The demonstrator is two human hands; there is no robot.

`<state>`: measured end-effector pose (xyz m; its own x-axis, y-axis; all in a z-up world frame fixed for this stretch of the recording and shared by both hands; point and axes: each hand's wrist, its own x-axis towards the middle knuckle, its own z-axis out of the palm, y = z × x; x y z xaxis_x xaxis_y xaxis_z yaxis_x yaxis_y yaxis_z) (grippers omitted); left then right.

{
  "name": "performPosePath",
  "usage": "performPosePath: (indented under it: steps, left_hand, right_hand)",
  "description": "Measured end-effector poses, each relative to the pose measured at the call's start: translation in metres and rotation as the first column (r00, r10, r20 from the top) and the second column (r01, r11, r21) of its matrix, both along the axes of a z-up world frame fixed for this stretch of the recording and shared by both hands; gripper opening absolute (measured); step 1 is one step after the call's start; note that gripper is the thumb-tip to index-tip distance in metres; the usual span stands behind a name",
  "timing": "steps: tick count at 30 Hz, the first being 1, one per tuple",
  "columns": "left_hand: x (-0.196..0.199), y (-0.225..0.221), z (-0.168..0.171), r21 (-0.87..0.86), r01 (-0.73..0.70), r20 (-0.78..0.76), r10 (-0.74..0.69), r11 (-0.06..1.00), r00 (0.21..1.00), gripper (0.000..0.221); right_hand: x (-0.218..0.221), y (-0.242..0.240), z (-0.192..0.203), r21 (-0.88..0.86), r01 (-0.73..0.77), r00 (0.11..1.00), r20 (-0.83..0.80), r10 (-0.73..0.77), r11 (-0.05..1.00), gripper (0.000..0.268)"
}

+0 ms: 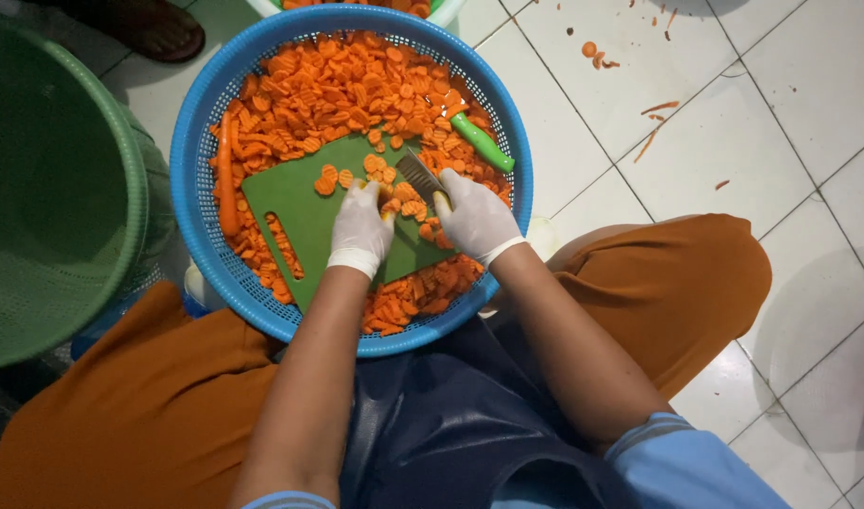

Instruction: Slicing carrots into thin rounds on a cutting board and moving them between containers.

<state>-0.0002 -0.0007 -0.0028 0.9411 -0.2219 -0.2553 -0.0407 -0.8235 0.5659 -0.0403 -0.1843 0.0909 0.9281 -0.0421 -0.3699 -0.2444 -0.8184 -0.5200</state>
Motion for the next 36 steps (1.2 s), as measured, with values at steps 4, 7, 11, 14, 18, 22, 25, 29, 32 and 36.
performPosePath:
  steps: [4,7,11,14,18,22,25,29,32,36]
  left_hand:
    - [-0.005,-0.004,0.001,0.010,0.029,-0.048,-0.029,1.000,0.998,0.026]
    - [-0.013,-0.003,0.015,-0.031,0.032,-0.105,-0.035,0.999,0.994,0.023]
    - [-0.035,0.007,-0.002,-0.114,-0.323,-0.114,0.311,0.940,0.944,0.021]
    - [-0.049,0.017,-0.006,-0.176,-0.396,0.089,0.415,0.901,0.905,0.025]
    - [-0.055,0.024,-0.006,-0.196,-0.468,-0.006,0.476,0.862,0.879,0.025]
    - [-0.053,0.030,-0.002,-0.253,-0.554,-0.185,0.523,0.793,0.832,0.018]
    - [-0.045,0.031,-0.006,-0.269,-0.562,-0.236,0.512,0.782,0.826,0.016]
    - [-0.044,0.028,-0.010,-0.286,-0.589,-0.299,0.514,0.756,0.804,0.015]
    - [-0.042,0.025,-0.010,-0.298,-0.616,-0.314,0.535,0.729,0.784,0.015]
    - [-0.041,0.024,-0.001,-0.255,-0.646,-0.331,0.563,0.720,0.757,0.011]
  right_hand:
    - [0.000,0.000,-0.003,-0.004,0.000,1.000,-0.005,0.000,1.000,0.019]
    - [0.000,0.002,-0.007,-0.002,0.012,1.000,-0.012,-0.012,1.000,0.020]
    - [-0.004,0.009,-0.003,0.009,-0.023,0.999,-0.047,0.024,1.000,0.021]
    - [-0.011,0.020,-0.023,-0.016,-0.090,0.992,-0.086,0.089,0.996,0.022]
    - [-0.021,0.035,-0.047,-0.038,-0.151,0.970,-0.196,0.141,0.988,0.028]
    - [-0.030,0.048,-0.065,-0.072,-0.143,0.976,-0.178,0.129,0.987,0.022]
    - [-0.031,0.056,-0.062,-0.079,-0.151,0.975,-0.175,0.135,0.985,0.019]
    - [-0.030,0.059,-0.058,-0.118,-0.180,0.973,-0.166,0.159,0.977,0.018]
    - [-0.028,0.061,-0.051,-0.151,-0.224,0.964,-0.177,0.197,0.963,0.016]
    - [-0.025,0.062,-0.050,-0.177,-0.215,0.973,-0.122,0.195,0.960,0.013]
